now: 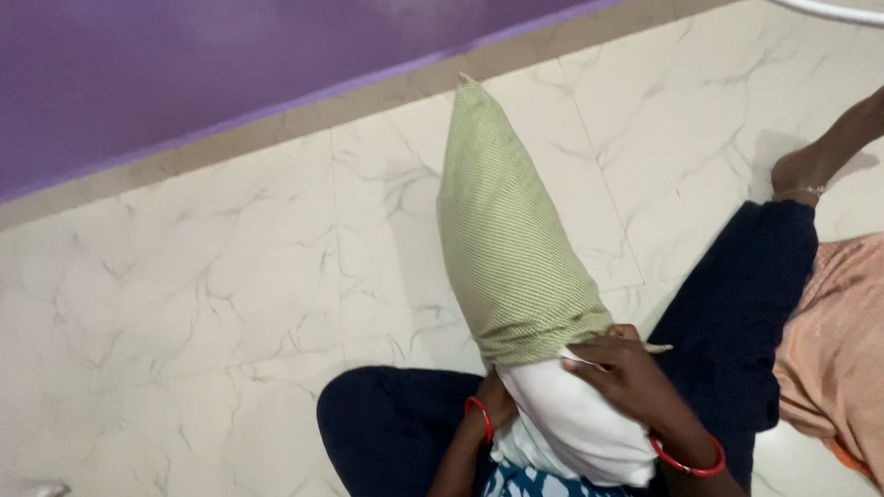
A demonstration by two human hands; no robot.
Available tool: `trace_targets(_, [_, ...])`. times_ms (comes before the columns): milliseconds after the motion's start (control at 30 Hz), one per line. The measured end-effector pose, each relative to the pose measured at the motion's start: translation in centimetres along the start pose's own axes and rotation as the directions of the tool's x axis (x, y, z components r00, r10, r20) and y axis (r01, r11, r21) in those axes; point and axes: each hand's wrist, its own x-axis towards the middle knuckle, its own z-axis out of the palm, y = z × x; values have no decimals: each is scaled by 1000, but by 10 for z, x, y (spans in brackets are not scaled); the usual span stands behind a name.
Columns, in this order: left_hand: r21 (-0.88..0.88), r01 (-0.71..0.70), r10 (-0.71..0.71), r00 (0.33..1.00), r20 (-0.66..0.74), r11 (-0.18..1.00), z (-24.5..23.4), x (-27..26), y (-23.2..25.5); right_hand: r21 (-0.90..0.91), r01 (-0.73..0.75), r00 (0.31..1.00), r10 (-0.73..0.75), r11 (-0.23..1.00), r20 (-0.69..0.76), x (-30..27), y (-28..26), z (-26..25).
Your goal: The person sits on the floor and folds a peach-colored pillowcase, then removes a green pillowcase from a white pillow and folds it. Finally, the person places a patterned pillow on top of the folded green pillowcase.
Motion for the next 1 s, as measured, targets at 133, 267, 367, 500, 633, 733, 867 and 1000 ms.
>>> trace_targets(133, [-268,377,-445,853,-272,887,-33,2,54,-159,224,938,-256,962,-232,0,-15,33])
trace_targets(267, [-394,92,-255,887,-385,915,-68,-11,120,-258,300,932,-340,918,-126,-3,-18,67])
trace_targets(367, [-190,10,-87,911,-402,982,-82,-9,156,-275,337,940,-340,900,41,-9,-27,85])
trace_targets(500, [-316,87,-197,921,-336,945,-113,1,179,-249,440,889,-379,863,257,-16,-48,104])
trace_targets(633, [-235,177,-247,916,-316,956,-140,6,192,-157,522,841,-475,839,258,-20,-64,115])
trace_targets(733, [-220,411,-464,815,-346,885,-144,22,193,-241,549,829,-486,800,275,-19,-69,126])
trace_targets(867, [-157,433,-460,808,-368,887,-142,32,189,-264,546,837,-530,795,136,-21,-63,134])
trace_targets(1000, [-20,202,-186,850,-492,979,-137,46,169,-239,544,838,-536,804,101,-23,-52,138])
